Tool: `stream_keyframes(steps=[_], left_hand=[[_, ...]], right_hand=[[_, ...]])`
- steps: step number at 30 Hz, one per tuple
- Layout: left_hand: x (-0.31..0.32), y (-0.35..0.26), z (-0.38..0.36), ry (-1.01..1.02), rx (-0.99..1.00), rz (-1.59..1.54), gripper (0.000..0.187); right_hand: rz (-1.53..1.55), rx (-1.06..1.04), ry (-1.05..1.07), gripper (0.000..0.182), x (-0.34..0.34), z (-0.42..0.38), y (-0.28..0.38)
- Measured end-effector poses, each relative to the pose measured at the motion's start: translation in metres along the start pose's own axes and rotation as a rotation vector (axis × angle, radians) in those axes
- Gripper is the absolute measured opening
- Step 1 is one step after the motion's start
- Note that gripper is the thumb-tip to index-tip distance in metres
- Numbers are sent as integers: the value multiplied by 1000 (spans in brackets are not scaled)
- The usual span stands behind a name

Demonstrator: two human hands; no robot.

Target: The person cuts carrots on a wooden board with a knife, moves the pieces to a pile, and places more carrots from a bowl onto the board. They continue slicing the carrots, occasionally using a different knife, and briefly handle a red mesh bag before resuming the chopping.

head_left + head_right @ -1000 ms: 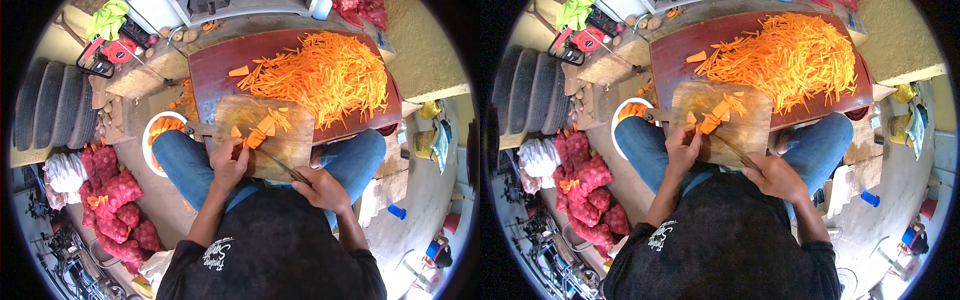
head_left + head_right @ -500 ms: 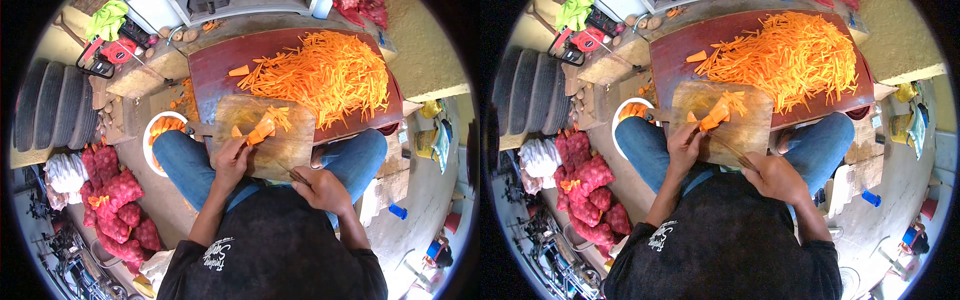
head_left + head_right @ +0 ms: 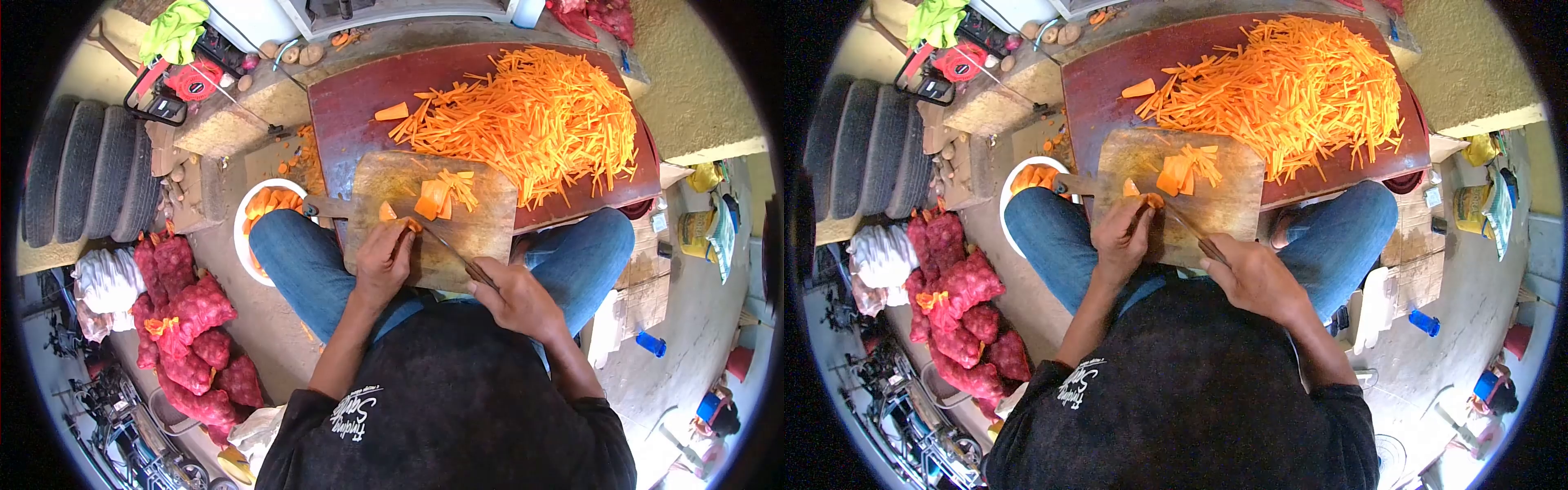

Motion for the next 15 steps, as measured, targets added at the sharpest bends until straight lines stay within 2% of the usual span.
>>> stream_keyframes(steps=[2,5,15], left_hand=[[2,5,-2,18,-51,21,29],[1,-2,1,-9,-1,-2,29],[6,2,3,-35,9,11,25]], right_hand=[[18,-35,-34,24,3,-1,0],[57,50,19,25,5,2,-3],[80,51,48,23,0,4,-4]])
Point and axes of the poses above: each hand's wrist, its own z-axis towards the middle knuckle, its own x-axis out of the palm, y = z × x, the point moved 10 cm from there along z, towards the middle knuckle, and after that the axes turned 1 degree about -y, right-handed, at the moved point
